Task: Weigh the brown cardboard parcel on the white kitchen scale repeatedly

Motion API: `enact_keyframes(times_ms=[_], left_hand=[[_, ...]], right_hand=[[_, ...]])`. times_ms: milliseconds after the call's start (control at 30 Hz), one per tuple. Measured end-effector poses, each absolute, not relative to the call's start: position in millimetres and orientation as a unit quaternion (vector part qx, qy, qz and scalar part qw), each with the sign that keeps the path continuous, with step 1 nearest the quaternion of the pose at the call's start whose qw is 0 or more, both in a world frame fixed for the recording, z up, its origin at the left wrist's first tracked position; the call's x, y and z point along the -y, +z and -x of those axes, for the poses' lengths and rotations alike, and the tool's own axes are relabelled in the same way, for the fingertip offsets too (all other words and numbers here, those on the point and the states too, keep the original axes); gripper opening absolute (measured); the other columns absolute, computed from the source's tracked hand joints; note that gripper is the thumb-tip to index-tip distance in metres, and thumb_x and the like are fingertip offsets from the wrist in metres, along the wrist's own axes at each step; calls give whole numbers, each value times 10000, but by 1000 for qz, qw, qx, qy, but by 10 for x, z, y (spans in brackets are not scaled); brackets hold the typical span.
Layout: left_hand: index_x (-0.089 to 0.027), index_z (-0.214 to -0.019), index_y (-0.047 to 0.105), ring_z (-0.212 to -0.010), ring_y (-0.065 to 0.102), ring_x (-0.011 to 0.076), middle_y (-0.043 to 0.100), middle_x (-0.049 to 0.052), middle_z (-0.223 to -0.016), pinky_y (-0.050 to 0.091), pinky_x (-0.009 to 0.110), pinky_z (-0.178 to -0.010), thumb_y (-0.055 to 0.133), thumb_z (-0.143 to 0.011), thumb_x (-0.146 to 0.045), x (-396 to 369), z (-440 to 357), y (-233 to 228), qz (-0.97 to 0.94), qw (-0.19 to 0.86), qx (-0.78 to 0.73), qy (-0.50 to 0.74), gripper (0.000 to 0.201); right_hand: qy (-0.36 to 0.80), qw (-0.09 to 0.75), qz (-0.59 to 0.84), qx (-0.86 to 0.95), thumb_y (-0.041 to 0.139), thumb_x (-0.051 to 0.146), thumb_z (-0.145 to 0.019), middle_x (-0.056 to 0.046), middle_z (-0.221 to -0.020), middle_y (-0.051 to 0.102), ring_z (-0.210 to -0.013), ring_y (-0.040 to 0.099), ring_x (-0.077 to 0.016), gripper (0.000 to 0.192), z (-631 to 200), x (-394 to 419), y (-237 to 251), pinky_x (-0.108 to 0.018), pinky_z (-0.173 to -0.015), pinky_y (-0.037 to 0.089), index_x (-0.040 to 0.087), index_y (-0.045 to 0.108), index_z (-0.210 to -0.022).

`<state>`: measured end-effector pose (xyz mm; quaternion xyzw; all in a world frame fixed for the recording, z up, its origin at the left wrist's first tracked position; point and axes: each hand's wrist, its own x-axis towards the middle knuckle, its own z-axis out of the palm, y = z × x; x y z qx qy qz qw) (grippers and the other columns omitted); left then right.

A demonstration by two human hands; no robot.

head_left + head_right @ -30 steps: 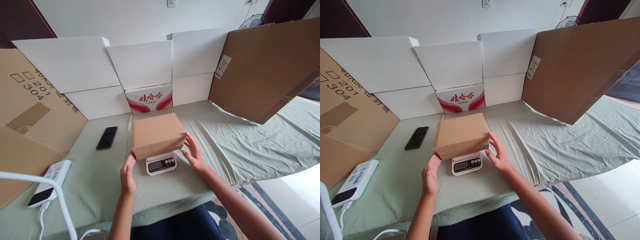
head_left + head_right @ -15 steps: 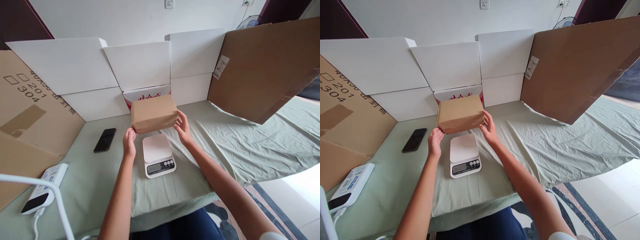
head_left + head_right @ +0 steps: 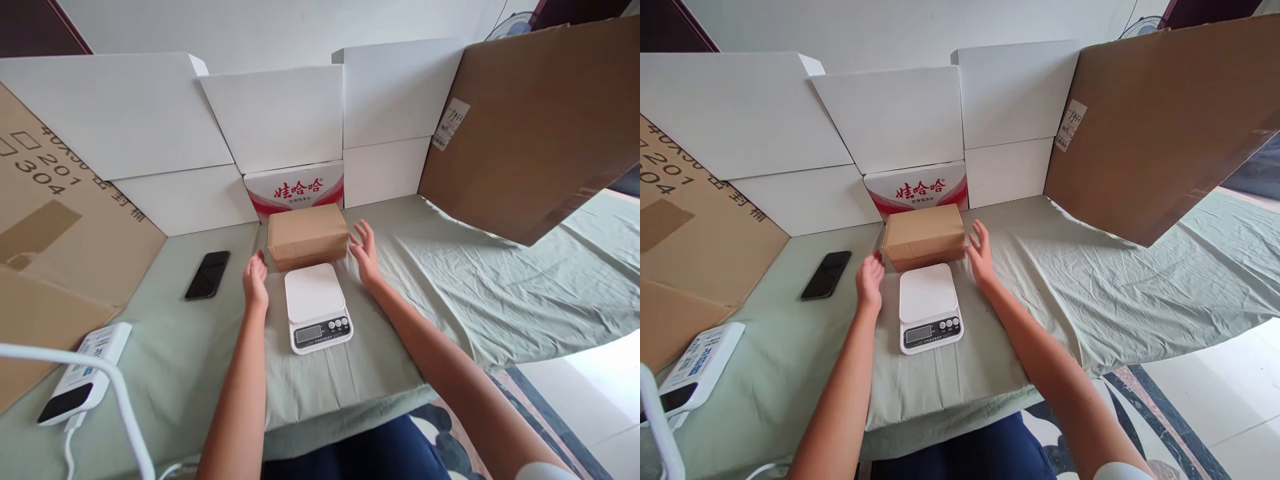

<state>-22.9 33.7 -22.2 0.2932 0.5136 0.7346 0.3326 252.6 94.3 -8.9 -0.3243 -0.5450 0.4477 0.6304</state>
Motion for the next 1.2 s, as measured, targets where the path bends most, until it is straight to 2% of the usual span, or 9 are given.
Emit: enact_keyframes(times_ms=[100,233,367,567,900,1200], left_hand=[[-157,-1334,662,-1474,455,272,498,212,-1559,366,404,-1193,484,-928,-590,-271,416,-145,-265,297,-504,766,620],[-112,-1390,623,-1490,428,278,441,245,-1590,381,374,-1181,416,-942,-627,-241,555,-101,-251,290,-501,775,714],[-105,-1403,614,-1484,435,281,446,250,-1585,387,367,-1177,422,-940,-629,-254,536,-115,-259,296,-506,767,725],[-175,-1387,642,-1478,443,264,472,199,-1583,378,375,-1183,391,-953,-645,-255,494,-116,-275,297,-514,756,687],[-121,-1397,628,-1469,456,276,471,242,-1568,370,396,-1188,435,-953,-624,-278,400,-149,-293,312,-508,747,699],[-155,-1277,703,-1420,519,294,584,212,-1478,382,444,-1187,524,-920,-639,-352,250,-239,-330,375,-510,701,627]], right_hand=[[434,658,367,494,621,521,-827,-57,-1688,277,-1517,392,-349,821,-2747,-1029,-91,-643,-1211,304,419,254,-1553],[433,668,399,455,596,521,-816,-59,-1701,246,-1500,417,-341,839,-2948,-1110,-136,-634,-1183,350,432,223,-1563],[424,640,404,497,560,537,-831,-59,-1708,237,-1510,403,-344,834,-2924,-1122,-190,-634,-1171,364,427,198,-1574],[434,616,394,526,584,555,-840,-34,-1713,248,-1531,373,-333,810,-2817,-1064,-225,-617,-1211,321,408,258,-1566],[463,596,376,538,646,585,-833,-60,-1681,351,-1488,451,-353,743,-2755,-961,-153,-604,-1200,352,364,434,-1509],[519,535,355,563,671,460,-840,-35,-1645,422,-1450,497,-314,723,-2611,-851,-77,-575,-1202,390,369,438,-1519]])
